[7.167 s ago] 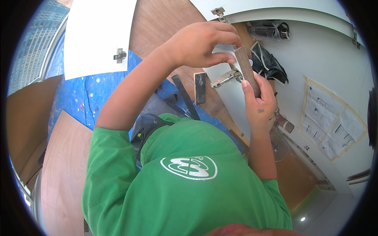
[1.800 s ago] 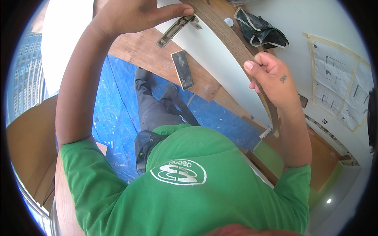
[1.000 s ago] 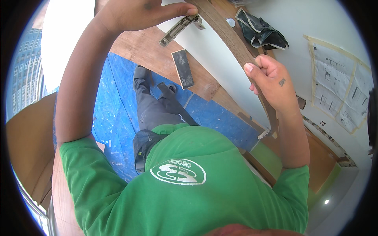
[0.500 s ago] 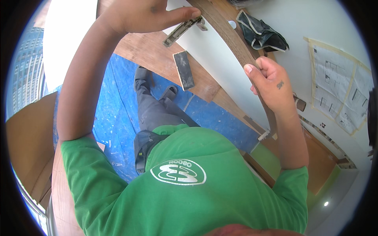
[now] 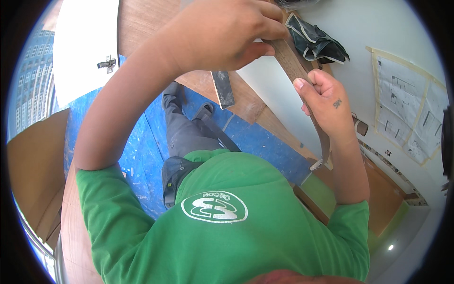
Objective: The person positions a wooden strip against a white cabinet door, aligns it with a metal hinge, and uses a hammer to tap the hinge into place. The person then lifts the door and strip to inspect the fit.
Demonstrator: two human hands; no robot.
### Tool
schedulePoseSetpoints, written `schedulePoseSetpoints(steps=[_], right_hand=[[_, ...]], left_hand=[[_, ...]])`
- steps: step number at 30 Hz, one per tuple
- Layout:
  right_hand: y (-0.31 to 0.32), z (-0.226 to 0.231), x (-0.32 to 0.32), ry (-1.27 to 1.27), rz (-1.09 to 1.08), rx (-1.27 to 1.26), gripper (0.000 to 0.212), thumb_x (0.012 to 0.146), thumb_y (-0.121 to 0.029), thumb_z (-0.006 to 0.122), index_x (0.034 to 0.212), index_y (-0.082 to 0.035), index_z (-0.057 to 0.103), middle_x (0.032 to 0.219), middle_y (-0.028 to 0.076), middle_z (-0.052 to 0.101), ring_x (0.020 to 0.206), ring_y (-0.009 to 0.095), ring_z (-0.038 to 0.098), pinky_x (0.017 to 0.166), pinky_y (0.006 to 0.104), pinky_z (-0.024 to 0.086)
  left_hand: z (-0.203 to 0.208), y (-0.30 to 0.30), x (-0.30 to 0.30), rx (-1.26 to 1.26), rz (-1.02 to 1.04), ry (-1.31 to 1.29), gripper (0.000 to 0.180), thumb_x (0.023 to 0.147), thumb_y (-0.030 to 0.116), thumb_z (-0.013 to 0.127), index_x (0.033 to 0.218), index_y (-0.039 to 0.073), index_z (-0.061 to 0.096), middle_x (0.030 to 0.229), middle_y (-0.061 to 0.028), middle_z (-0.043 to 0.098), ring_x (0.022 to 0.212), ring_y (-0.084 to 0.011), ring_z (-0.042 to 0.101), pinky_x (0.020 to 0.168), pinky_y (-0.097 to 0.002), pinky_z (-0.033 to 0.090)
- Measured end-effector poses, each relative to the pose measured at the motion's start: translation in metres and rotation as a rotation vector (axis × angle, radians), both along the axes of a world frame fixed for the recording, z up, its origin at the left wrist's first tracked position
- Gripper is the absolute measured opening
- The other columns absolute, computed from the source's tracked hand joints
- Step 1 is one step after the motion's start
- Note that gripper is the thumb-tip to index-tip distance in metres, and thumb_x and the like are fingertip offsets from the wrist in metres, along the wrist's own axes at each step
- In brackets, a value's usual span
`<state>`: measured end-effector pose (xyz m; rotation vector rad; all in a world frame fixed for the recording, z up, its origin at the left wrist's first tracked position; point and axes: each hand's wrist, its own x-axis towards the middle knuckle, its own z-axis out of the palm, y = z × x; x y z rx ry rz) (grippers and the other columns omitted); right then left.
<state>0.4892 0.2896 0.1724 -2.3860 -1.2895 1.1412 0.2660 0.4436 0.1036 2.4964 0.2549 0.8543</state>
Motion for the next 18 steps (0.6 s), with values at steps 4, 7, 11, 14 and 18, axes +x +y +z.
schedulePoseSetpoints(steps=[4,7,11,14,18], right_hand=[[-0.004,0.0,0.001,0.019,0.009,0.02,0.039,0.1,-0.032,0.073,0.078,-0.007,0.053,0.061,-0.002,0.051,0.055,0.005,0.051,0.053,0.026,0.042],[-0.003,0.003,-0.001,-0.005,-0.005,0.002,0.038,0.099,-0.032,0.074,0.079,-0.006,0.054,0.062,-0.002,0.053,0.055,0.006,0.051,0.053,0.0261,0.041],[-0.003,0.001,0.003,0.036,-0.015,0.015,0.037,0.099,-0.032,0.075,0.081,-0.005,0.057,0.062,-0.002,0.055,0.054,0.006,0.05,0.052,0.0267,0.04],[-0.005,0.006,0.001,0.021,-0.02,0.032,0.035,0.098,-0.032,0.075,0.083,-0.004,0.059,0.062,-0.001,0.056,0.054,0.006,0.05,0.052,0.0263,0.039],[-0.014,0.021,0.005,-0.029,-0.004,0.003,0.034,0.098,-0.032,0.076,0.085,-0.004,0.062,0.062,-0.002,0.057,0.056,0.005,0.049,0.053,0.0251,0.038]], left_hand=[[-0.006,0.0,0.005,-0.077,-0.045,-0.018,0.021,0.087,0.019,0.077,0.105,0.01,0.074,0.101,-0.0056,0.07,0.102,-0.025,0.066,0.096,-0.0403,0.045],[0.0,0.001,0.002,-0.048,-0.052,-0.035,0.022,0.086,0.019,0.078,0.106,0.011,0.074,0.1,-0.0046,0.07,0.1,-0.0245,0.066,0.092,-0.039,0.045],[-0.003,0.001,0.005,-0.085,-0.03,-0.007,0.023,0.086,0.02,0.078,0.107,0.012,0.073,0.099,-0.0034,0.07,0.1,-0.0241,0.066,0.091,-0.0391,0.045],[-0.005,0.0,0.005,-0.072,-0.006,0.0,0.022,0.086,0.02,0.079,0.105,0.012,0.072,0.099,-0.003,0.07,0.099,-0.0239,0.066,0.091,-0.0393,0.044],[-0.004,0.001,0.008,-0.068,-0.009,-0.018,0.02,0.086,0.02,0.079,0.103,0.013,0.072,0.099,-0.003,0.07,0.099,-0.0239,0.066,0.09,-0.0393,0.044]])
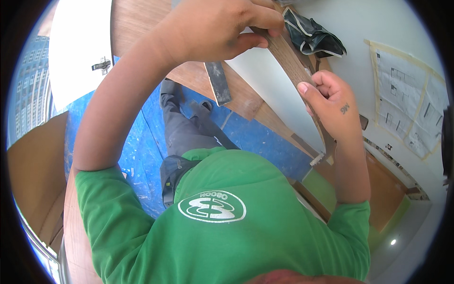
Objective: The person positions a wooden strip against a white cabinet door, aligns it with a metal hinge, and uses a hammer to tap the hinge into place. The person then lifts the door and strip to inspect the fit.
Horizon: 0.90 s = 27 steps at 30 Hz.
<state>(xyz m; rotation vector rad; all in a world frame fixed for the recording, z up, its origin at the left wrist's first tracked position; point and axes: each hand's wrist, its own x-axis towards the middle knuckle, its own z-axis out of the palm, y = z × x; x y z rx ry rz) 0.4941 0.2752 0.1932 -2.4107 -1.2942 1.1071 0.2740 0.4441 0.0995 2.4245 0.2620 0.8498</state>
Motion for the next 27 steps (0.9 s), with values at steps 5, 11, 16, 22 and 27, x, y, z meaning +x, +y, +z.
schedulePoseSetpoints(steps=[5,11,16,22,27], right_hand=[[-0.016,0.011,0.025,0.023,-0.053,-0.105,0.033,0.098,-0.031,0.076,0.082,-0.005,0.065,0.062,-0.003,0.057,0.057,0.005,0.047,0.055,0.0251,0.038],[-0.028,-0.006,0.037,0.051,-0.027,-0.04,0.034,0.098,-0.032,0.076,0.08,-0.005,0.064,0.062,-0.002,0.058,0.058,0.005,0.048,0.054,0.0258,0.038],[-0.024,-0.008,0.036,0.029,-0.012,-0.06,0.035,0.098,-0.032,0.075,0.079,-0.005,0.063,0.062,-0.002,0.057,0.058,0.005,0.047,0.054,0.0268,0.038],[-0.026,-0.012,0.035,0.043,-0.02,-0.047,0.035,0.098,-0.031,0.074,0.077,-0.005,0.062,0.062,-0.002,0.057,0.058,0.006,0.048,0.053,0.027,0.038],[-0.025,-0.013,0.038,0.035,0.01,-0.043,0.036,0.098,-0.03,0.074,0.077,-0.005,0.061,0.062,-0.002,0.057,0.058,0.006,0.048,0.054,0.0269,0.039]], left_hand=[[-0.006,0.001,0.001,-0.005,-0.024,-0.039,0.018,0.086,0.019,0.08,0.101,0.014,0.073,0.099,-0.0025,0.07,0.101,-0.0238,0.066,0.091,-0.0394,0.044],[-0.009,0.001,0.005,0.043,-0.022,-0.069,0.019,0.085,0.019,0.083,0.101,0.014,0.073,0.103,-0.0013,0.072,0.105,-0.0226,0.068,0.093,-0.039,0.044],[-0.004,0.001,0.003,0.034,-0.002,0.01,0.02,0.085,0.02,0.084,0.102,0.015,0.074,0.104,-0.0004,0.073,0.106,-0.0203,0.068,0.093,-0.0381,0.044],[0.012,-0.004,0.0,-0.007,0.012,0.087,0.021,0.085,0.021,0.084,0.102,0.015,0.074,0.102,0.0002,0.072,0.103,-0.0194,0.068,0.092,-0.0371,0.044],[0.0,0.0,0.002,0.036,0.0,0.033,0.021,0.085,0.021,0.084,0.103,0.016,0.075,0.101,0.0011,0.072,0.102,-0.0185,0.068,0.092,-0.0371,0.043]])
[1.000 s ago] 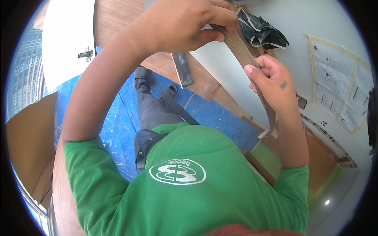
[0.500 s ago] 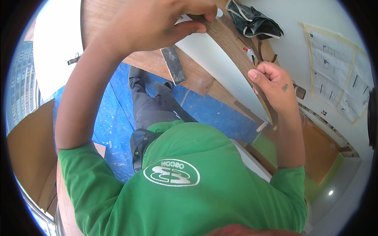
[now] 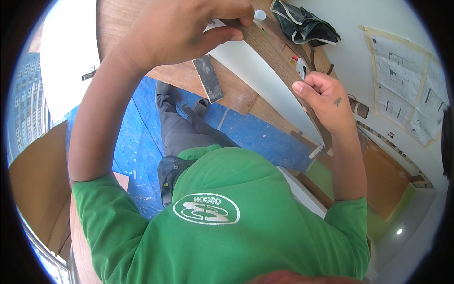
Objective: The person positions a wooden strip against a white cabinet door, aligns it with a metal hinge, and uses a hammer to tap the hinge into place. The person then lifts the door and strip to inspect the fit.
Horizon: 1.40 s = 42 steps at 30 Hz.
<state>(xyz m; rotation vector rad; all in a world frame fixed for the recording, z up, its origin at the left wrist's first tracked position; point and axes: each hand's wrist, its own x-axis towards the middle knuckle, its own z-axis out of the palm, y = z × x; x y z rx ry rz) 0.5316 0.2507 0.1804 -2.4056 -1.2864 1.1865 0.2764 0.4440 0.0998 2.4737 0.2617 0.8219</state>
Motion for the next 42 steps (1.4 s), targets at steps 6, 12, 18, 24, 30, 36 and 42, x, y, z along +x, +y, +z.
schedulePoseSetpoints(steps=[6,12,18,24,30,36,42], right_hand=[[0.003,0.0,0.0,0.01,-0.011,-0.006,0.036,0.098,-0.03,0.074,0.077,-0.005,0.061,0.062,-0.001,0.057,0.058,0.005,0.049,0.054,0.0269,0.039],[0.004,0.0,-0.001,0.002,-0.015,-0.011,0.035,0.098,-0.03,0.074,0.077,-0.005,0.062,0.062,-0.001,0.058,0.058,0.006,0.05,0.054,0.0269,0.04],[0.002,-0.002,-0.001,-0.082,0.003,-0.008,0.036,0.097,-0.031,0.076,0.077,-0.004,0.062,0.062,-0.001,0.054,0.058,0.007,0.047,0.054,0.0292,0.039],[0.0,-0.003,-0.004,-0.166,0.058,0.024,0.038,0.095,-0.032,0.077,0.076,-0.002,0.061,0.061,0.002,0.049,0.059,0.011,0.043,0.055,0.0327,0.038],[-0.001,-0.002,-0.009,-0.203,0.059,0.015,0.038,0.094,-0.034,0.077,0.08,-0.001,0.064,0.062,0.005,0.051,0.059,0.015,0.045,0.056,0.0353,0.039],[0.001,0.0,-0.017,-0.229,0.121,-0.005,0.039,0.093,-0.038,0.077,0.084,-0.001,0.067,0.062,0.008,0.055,0.06,0.017,0.051,0.058,0.0372,0.041],[-0.007,-0.001,-0.007,-0.174,0.056,0.031,0.038,0.091,-0.038,0.078,0.088,-0.001,0.07,0.063,0.009,0.056,0.061,0.018,0.053,0.059,0.0379,0.042]], left_hand=[[-0.003,0.002,0.002,-0.005,-0.001,-0.036,0.021,0.084,0.02,0.085,0.102,0.017,0.075,0.1,0.0015,0.071,0.102,-0.0181,0.068,0.093,-0.0371,0.043],[-0.007,0.003,0.003,-0.005,-0.001,-0.065,0.02,0.083,0.02,0.086,0.1,0.017,0.074,0.098,0.0018,0.071,0.101,-0.0179,0.068,0.092,-0.0372,0.044],[-0.007,0.004,0.004,0.0,-0.015,-0.072,0.019,0.084,0.021,0.085,0.1,0.017,0.074,0.098,0.0021,0.071,0.1,-0.0175,0.069,0.092,-0.0369,0.044],[-0.004,0.002,0.002,0.024,0.015,-0.006,0.02,0.084,0.021,0.085,0.1,0.017,0.074,0.099,0.0024,0.071,0.099,-0.0177,0.069,0.09,-0.0358,0.043],[0.008,-0.007,0.006,0.07,0.045,0.083,0.034,0.077,0.033,0.087,0.103,0.016,0.073,0.104,-0.0046,0.071,0.104,-0.0206,0.068,0.094,-0.0398,0.043],[-0.007,-0.065,0.054,-0.008,-0.118,-0.103,0.031,0.077,0.015,0.082,0.106,0.014,0.07,0.119,-0.002,0.07,0.114,-0.0257,0.065,0.102,-0.0447,0.047],[-0.014,-0.061,0.065,0.037,-0.169,-0.162,0.023,0.079,0.016,0.084,0.099,0.015,0.071,0.11,0.0029,0.073,0.1,-0.0233,0.068,0.087,-0.0396,0.052]])
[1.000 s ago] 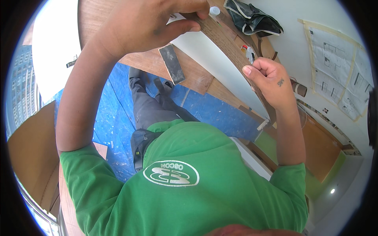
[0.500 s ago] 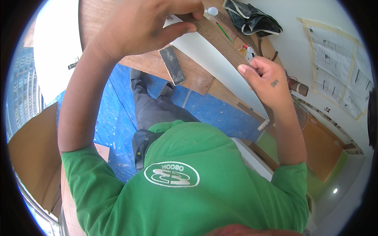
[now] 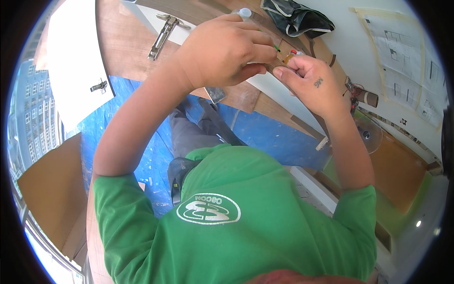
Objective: The person positions a wooden strip against a white cabinet door, aligns it with a metal hinge, and uses a hammer to tap the hinge into place. The person then lifts the door and strip to inspect the fit.
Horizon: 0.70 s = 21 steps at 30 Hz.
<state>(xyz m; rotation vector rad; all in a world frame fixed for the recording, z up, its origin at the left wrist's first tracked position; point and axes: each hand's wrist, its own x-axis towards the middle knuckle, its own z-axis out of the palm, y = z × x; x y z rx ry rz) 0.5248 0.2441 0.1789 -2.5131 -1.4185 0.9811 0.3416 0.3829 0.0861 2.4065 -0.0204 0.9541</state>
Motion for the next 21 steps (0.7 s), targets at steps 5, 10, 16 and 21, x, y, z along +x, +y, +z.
schedulePoseSetpoints(steps=[5,10,16,21], right_hand=[[-0.014,0.014,0.006,0.063,-0.001,0.028,0.035,0.091,-0.035,0.078,0.091,-0.002,0.068,0.064,0.006,0.057,0.061,0.015,0.054,0.059,0.0361,0.042],[-0.048,0.025,0.033,0.268,-0.222,-0.134,0.037,0.094,-0.035,0.077,0.085,-0.003,0.062,0.062,0.0,0.053,0.059,0.011,0.047,0.057,0.0329,0.039],[-0.063,0.014,0.045,0.167,-0.136,-0.035,0.042,0.095,-0.036,0.076,0.076,-0.005,0.056,0.06,-0.002,0.047,0.058,0.011,0.042,0.056,0.0333,0.036],[-0.068,-0.001,0.055,0.112,-0.099,0.009,0.049,0.093,-0.036,0.077,0.073,-0.003,0.047,0.063,0.004,0.038,0.06,0.015,0.037,0.057,0.0375,0.033]], left_hand=[[0.0,0.002,-0.001,0.023,0.054,0.041,0.021,0.082,0.019,0.082,0.099,0.017,0.071,0.106,0.0048,0.072,0.101,-0.0209,0.068,0.087,-0.0396,0.053],[0.018,0.0,0.003,0.079,0.015,0.016,0.021,0.078,0.015,0.086,0.094,0.012,0.072,0.106,-0.0005,0.074,0.091,-0.0247,0.069,0.079,-0.0375,0.053],[0.018,0.002,0.009,0.078,-0.027,0.042,0.023,0.076,0.013,0.088,0.093,0.012,0.072,0.105,-0.0012,0.075,0.089,-0.0238,0.069,0.077,-0.0373,0.053],[0.017,0.004,0.012,0.085,-0.03,0.058,0.025,0.075,0.013,0.089,0.094,0.011,0.072,0.104,-0.0017,0.075,0.086,-0.0236,0.07,0.076,-0.0367,0.053]])
